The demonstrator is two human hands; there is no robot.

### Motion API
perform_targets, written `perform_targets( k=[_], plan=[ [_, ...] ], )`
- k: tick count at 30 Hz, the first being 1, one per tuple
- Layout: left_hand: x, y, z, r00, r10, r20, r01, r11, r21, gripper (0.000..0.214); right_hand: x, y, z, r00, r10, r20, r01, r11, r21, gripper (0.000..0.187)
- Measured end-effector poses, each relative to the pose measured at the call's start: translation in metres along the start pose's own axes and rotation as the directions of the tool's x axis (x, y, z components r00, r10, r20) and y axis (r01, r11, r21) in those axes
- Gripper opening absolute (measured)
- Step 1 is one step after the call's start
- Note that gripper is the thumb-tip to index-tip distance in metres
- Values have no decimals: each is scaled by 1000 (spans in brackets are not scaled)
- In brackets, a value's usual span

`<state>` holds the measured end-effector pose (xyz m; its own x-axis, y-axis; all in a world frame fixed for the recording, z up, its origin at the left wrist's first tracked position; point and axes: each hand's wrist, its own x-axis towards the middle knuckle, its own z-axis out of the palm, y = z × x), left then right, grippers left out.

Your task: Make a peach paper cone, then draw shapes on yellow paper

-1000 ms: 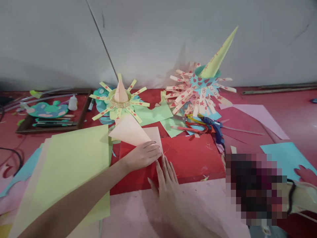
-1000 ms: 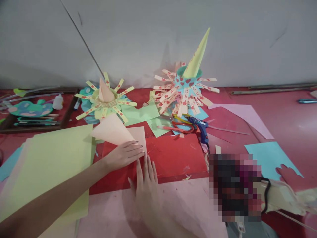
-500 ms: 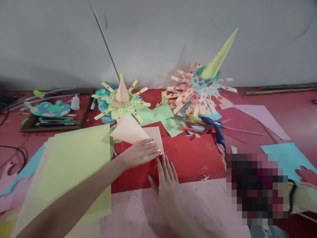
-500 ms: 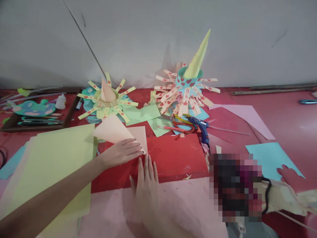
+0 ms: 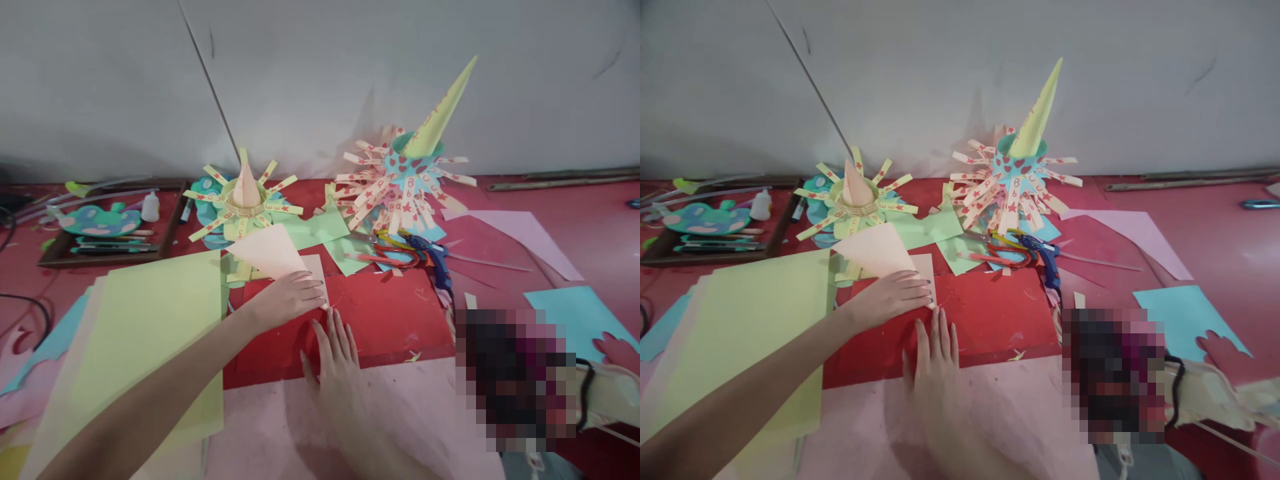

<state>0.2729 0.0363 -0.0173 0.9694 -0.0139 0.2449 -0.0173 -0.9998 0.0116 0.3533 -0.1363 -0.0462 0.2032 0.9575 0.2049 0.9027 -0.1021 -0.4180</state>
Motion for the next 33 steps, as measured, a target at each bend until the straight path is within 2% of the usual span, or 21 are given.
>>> perform_targets(
  k=[6,12,24,33],
  plan=[
    [-9,8,9,998,29,-60,-18,984,175,23,0,-1,0,1000,-4,-3,4,1000,-24,42],
    [-10,15,10,993,44,-106,-16,968,250,23,0,0,1,1000,-12,-18,12,999,-30,38],
    [-13,11,11,999,27,-26,-20,974,228,25,0,0,1,1000,-16,-3,15,997,-73,38],
    [-7,4,8,999,45,-15,-42,983,181,25,2,-2,-3,1000,-1,21,2,999,-48,34]
  ],
)
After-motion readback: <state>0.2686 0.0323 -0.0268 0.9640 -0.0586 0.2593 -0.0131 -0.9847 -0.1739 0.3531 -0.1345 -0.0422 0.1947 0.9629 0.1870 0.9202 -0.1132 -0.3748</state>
